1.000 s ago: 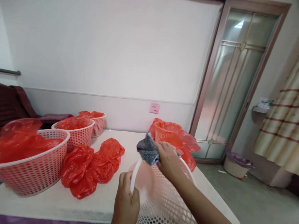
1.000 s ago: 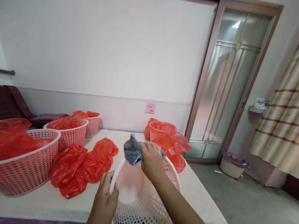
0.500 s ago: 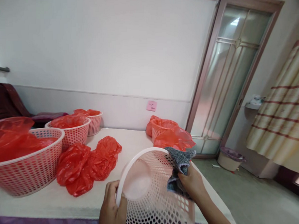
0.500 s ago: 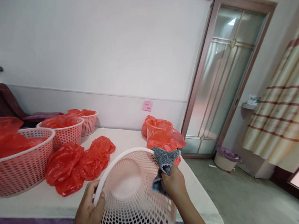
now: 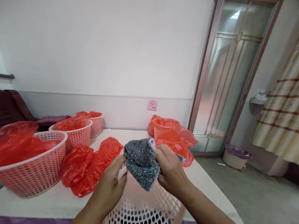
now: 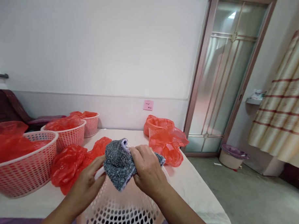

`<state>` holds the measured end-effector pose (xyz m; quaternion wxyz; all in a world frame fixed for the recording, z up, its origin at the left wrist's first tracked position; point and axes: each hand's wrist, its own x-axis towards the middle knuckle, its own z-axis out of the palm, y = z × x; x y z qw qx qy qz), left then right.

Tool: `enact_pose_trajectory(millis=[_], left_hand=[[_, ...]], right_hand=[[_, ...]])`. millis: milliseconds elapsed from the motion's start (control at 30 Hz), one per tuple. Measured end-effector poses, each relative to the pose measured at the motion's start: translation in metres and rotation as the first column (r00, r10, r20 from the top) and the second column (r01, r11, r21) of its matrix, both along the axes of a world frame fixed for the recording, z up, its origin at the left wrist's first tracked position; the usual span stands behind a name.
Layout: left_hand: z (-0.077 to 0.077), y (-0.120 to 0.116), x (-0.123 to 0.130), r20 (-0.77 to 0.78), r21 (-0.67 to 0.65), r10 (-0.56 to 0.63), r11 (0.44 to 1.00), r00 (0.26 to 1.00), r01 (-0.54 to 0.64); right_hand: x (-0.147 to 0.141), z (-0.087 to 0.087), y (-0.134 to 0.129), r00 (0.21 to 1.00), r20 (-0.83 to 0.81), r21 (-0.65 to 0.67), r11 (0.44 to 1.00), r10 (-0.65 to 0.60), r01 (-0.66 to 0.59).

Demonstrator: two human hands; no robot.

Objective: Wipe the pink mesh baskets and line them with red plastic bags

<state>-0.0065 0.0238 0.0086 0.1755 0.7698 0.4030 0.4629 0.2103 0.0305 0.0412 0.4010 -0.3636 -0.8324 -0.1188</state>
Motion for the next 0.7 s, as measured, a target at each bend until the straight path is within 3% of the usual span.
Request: enact_pose_trajectory(millis=[133, 267, 333, 400, 467, 533, 600, 667, 700], left_hand=[[-0.018, -0.001, -0.008, 0.153, -0.023, 0.058, 0.998, 0.987, -0.055], [-0.03, -0.009, -0.018, 0.352, -0.1, 0.258, 0.966, 0.9, -0.238], [-0.029, -0.014, -0.019, 0.453, -0.123, 0.368, 0.928, 0.812, -0.352], [-0.026, -0.019, -0.015, 0.547, -0.155, 0.442, 0.888, 0.711, -0.433], [-0.025, -0.022, -0.008, 0.642, -0.201, 0.473, 0.863, 0.603, -0.463], [-0.029, -0.024, 0.003, 0.726, -0.248, 0.468, 0.862, 0.504, -0.442], [-0.039, -0.024, 0.016, 0.78, -0.286, 0.462, 0.863, 0.422, -0.416], [-0.053, -0.025, 0.026, 0.807, -0.323, 0.463, 0.866, 0.367, -0.382], [-0.06, -0.026, 0.029, 0.81, -0.347, 0.469, 0.867, 0.351, -0.358]], right_hand=[[0.003, 0.0, 0.006, 0.999, -0.044, -0.06, 0.998, -0.011, 0.008], [0.029, -0.024, 0.016, 0.922, -0.371, -0.14, 0.988, -0.113, 0.064], [0.042, -0.046, 0.019, 0.783, -0.58, -0.255, 0.963, -0.225, 0.087], [0.046, -0.071, 0.019, 0.575, -0.724, -0.413, 0.907, -0.382, 0.082], [0.039, -0.095, 0.013, 0.364, -0.806, -0.514, 0.857, -0.466, -0.04], [0.019, -0.116, 0.003, 0.169, -0.863, -0.505, 0.812, -0.476, -0.291], [-0.005, -0.129, -0.007, -0.018, -0.861, -0.419, 0.728, -0.509, -0.542], [-0.025, -0.136, -0.013, -0.166, -0.81, -0.336, 0.678, -0.562, -0.653], [-0.031, -0.137, -0.014, -0.21, -0.789, -0.321, 0.68, -0.577, -0.659]])
